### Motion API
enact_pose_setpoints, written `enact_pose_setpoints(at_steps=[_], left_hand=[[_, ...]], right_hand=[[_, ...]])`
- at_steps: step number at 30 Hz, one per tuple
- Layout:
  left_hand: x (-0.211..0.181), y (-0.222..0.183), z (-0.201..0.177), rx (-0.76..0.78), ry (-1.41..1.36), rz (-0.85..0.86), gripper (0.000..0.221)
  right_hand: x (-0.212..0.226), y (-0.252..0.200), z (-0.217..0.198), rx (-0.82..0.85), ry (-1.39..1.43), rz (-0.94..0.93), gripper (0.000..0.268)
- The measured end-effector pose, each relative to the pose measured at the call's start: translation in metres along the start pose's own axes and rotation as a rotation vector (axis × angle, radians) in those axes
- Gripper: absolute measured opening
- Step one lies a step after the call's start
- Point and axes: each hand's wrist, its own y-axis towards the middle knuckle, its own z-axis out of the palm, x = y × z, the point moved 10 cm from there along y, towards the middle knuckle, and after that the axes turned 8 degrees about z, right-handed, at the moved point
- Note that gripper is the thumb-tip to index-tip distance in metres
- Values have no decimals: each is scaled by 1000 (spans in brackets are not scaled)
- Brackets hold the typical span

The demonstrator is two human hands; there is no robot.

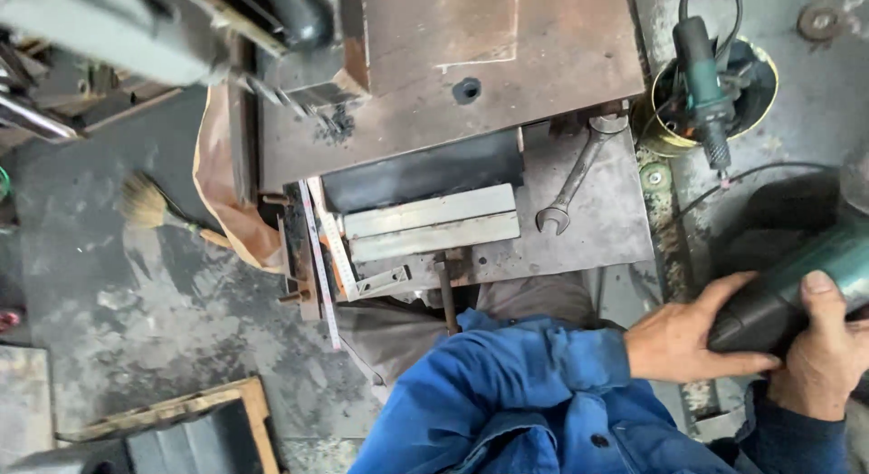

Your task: The recorder uses an angle grinder to smooth and shape metal parts, then uses a magnetic drill press to drill holes.

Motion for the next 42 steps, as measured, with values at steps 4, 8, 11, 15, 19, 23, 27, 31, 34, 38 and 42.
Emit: enact_pose_setpoints(at_steps=[4,8,11,15,19,23,27,31,34,38,42], left_hand=[[-36,-33,-54,-48,-38,53,116],[-41,-63,-91,-56,-87,123,110],[-6,-90,-91,-74,-168,179,103],[18,-106,-87,-50,-213,148,96],[24,-109,-77,-2,-313,154,97],[35,-110,-76,-75,-307,148,84],[69,-103,-65,-123,-455,194,69],[47,-91,-72,-113,-490,190,64],[0,-90,-101,-130,-354,127,71],[-23,-81,-144,-297,-28,99,73],[-24,-61,-182,-452,-231,83,73]], right_hand=[[44,-5,79,264,42,5,55],[-4,11,99,360,465,287,53],[-4,4,116,384,394,259,52],[24,-20,149,470,276,155,59],[-2,-16,148,506,294,215,63],[-21,-13,149,518,487,322,53],[10,-22,171,468,419,300,46],[49,-9,184,403,118,150,38],[74,21,200,401,-148,25,47],[146,50,286,508,-765,-445,69],[143,77,363,513,-1419,-364,81]])
